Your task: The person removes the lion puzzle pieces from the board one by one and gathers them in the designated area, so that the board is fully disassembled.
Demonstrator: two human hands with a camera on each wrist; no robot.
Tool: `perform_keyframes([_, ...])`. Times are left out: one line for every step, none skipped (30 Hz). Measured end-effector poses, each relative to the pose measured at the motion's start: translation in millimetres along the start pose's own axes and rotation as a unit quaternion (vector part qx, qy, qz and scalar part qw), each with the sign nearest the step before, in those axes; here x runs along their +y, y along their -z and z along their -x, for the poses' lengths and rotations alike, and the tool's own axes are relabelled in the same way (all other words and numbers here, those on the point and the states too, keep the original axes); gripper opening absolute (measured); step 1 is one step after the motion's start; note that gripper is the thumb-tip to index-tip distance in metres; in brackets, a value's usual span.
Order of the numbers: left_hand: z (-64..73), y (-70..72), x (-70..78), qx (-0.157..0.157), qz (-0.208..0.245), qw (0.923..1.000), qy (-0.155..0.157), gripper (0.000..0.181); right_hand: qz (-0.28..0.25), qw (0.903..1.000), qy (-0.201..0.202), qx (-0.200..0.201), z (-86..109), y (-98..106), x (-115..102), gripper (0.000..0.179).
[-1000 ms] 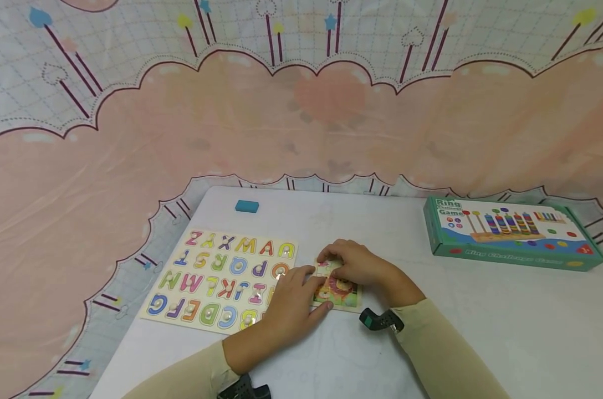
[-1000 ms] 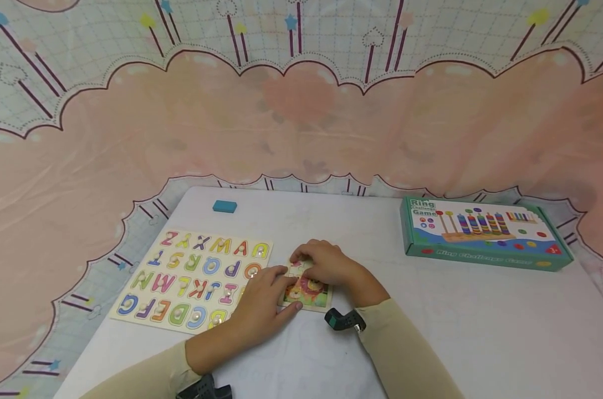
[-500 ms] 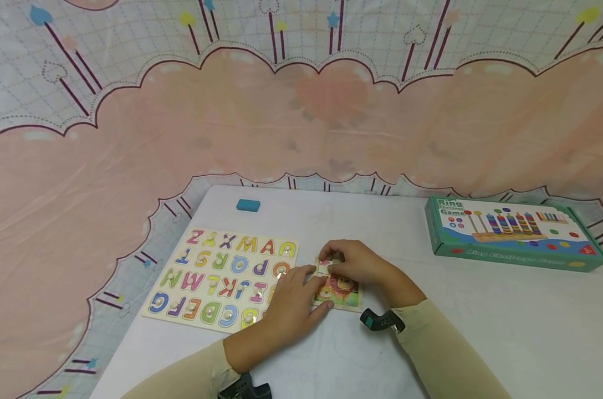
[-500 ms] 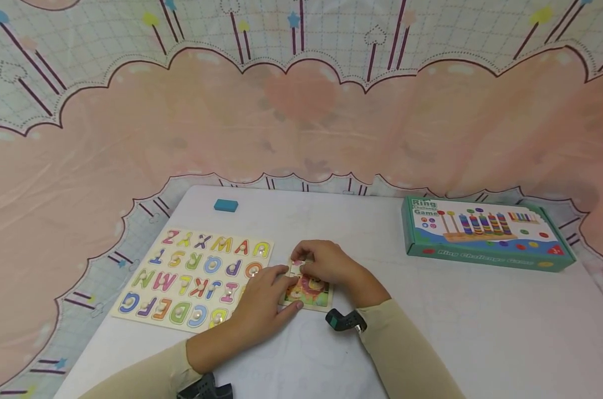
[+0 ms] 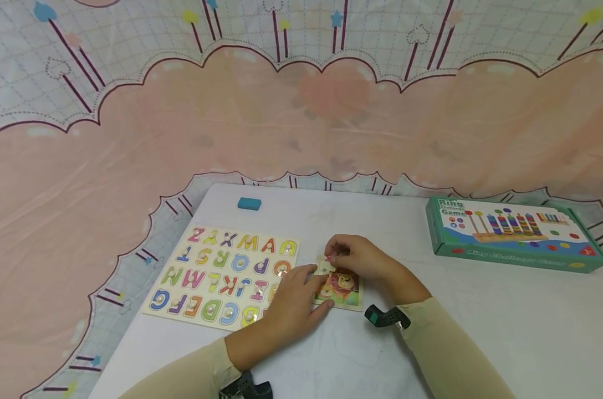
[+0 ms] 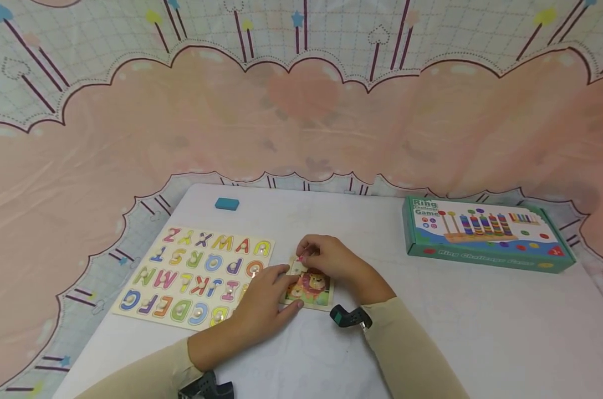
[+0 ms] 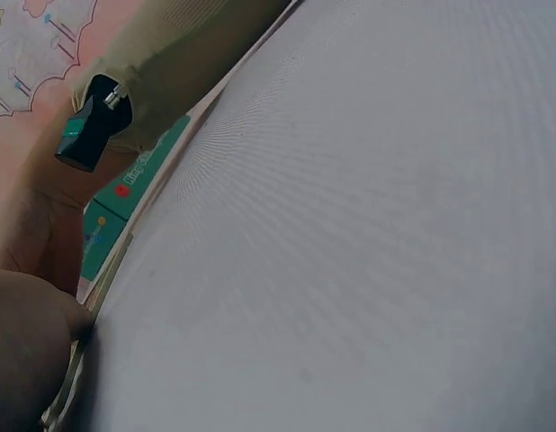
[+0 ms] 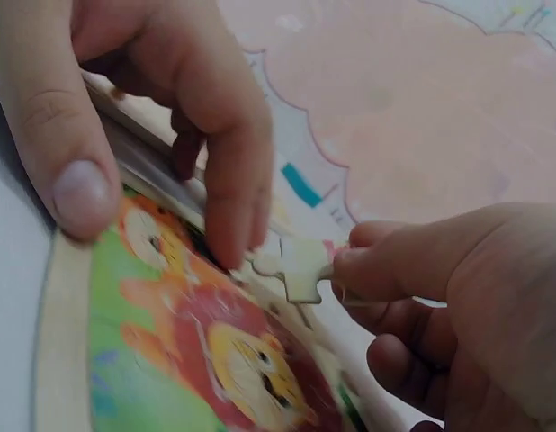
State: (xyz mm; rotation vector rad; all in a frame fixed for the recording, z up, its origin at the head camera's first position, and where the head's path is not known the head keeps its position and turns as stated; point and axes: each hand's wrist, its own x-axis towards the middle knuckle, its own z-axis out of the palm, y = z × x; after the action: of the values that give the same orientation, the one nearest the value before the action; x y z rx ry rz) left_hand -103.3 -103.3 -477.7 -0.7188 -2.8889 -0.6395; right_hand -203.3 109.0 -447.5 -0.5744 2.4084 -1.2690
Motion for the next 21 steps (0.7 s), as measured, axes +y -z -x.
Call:
perform_keyframes([-0.4,0.1,0.9,-0.001,0.003,1.0000,0.001,0.050,-0.011,0.9999,0.000,0.002,1.5,3,2,0.011])
perform_keyframes([-0.8,0.4,1.9,-0.001,0.005,1.0000,0.003,0.050,-0.018,0.9998,0.000,0.006,3.0,6,4,0.011])
perform_keyframes([-1.2,0.6,2.9,-0.002,0.006,1.0000,0.003,0.050,-0.025,0.9996,0.001,0.010,4.7,10,6,0.011])
perform_keyframes([-1.7,0.8,4.0,-0.003,0.009,1.0000,0.003,0.049,-0.030,0.9994,0.002,0.014,6.7,13,9,0.011])
perform_keyframes([-2.1,1.1,5.2,-0.004,0.011,0.9999,0.005,0.049,-0.034,0.9993,0.003,0.017,8.9,17,11,0.011])
perform_keyframes([-2.6,1.2,6.3,-0.004,0.014,0.9999,0.005,0.049,-0.036,0.9991,0.002,0.021,11.2,21,13,0.010])
perform_keyframes([-3.1,1.0,7.4,-0.006,0.016,0.9998,0.007,0.048,-0.038,0.9990,0.001,0.023,13.6,25,15,0.010])
perform_keyframes([-3.6,0.8,8.6,-0.007,0.019,0.9997,0.009,0.048,-0.040,0.9989,-0.001,0.025,16.3,28,18,0.010])
perform_keyframes([-4.2,0.2,9.7,-0.009,0.023,0.9996,0.011,0.047,-0.039,0.9989,-0.002,0.026,19.4,32,20,0.010])
perform_keyframes([-4.7,-0.3,11.0,-0.011,0.029,0.9994,0.014,0.048,-0.037,0.9990,-0.005,0.027,22.6,36,22,0.010])
perform_keyframes([-5.3,-1.1,12.1,-0.012,0.033,0.9992,0.017,0.047,-0.033,0.9991,-0.007,0.026,26.0,40,23,0.009])
perform_keyframes([-5.9,-2.1,13.3,-0.014,0.038,0.9990,0.020,0.047,-0.028,0.9992,-0.008,0.026,29.4,44,25,0.009])
perform_keyframes([-6.4,-3.1,14.3,-0.016,0.042,0.9987,0.023,0.047,-0.022,0.9994,-0.009,0.024,33.2,47,27,0.008])
perform_keyframes([-6.9,-4.0,15.6,-0.018,0.048,0.9984,0.026,0.048,-0.016,0.9995,-0.011,0.025,36.9,51,29,0.008])
perform_keyframes([-7.3,-5.2,16.6,-0.020,0.050,0.9981,0.030,0.049,-0.010,0.9996,-0.014,0.024,40.7,55,32,0.008])
perform_keyframes([-7.8,-6.3,17.7,-0.021,0.052,0.9979,0.032,0.049,-0.005,0.9996,-0.014,0.022,44.8,58,34,0.007])
perform_keyframes([-8.2,-7.2,18.8,-0.023,0.054,0.9976,0.035,0.050,0.002,0.9997,-0.015,0.021,49.1,61,37,0.007])
perform_keyframes([-8.5,-8.1,20.0,-0.026,0.055,0.9974,0.039,0.051,0.010,0.9996,-0.017,0.021,53.4,65,40,0.007])
perform_keyframes([-8.9,-9.0,21.1,-0.028,0.055,0.9972,0.041,0.051,0.016,0.9995,-0.017,0.022,57.8,67,43,0.008])
perform_keyframes([-9.2,-9.7,22.4,-0.030,0.056,0.9971,0.043,0.052,0.020,0.9994,-0.019,0.022,62.0,70,46,0.008])
perform_keyframes([-9.6,-10.5,23.7,-0.031,0.054,0.9972,0.042,0.052,0.025,0.9993,-0.021,0.021,66.5,73,49,0.009])
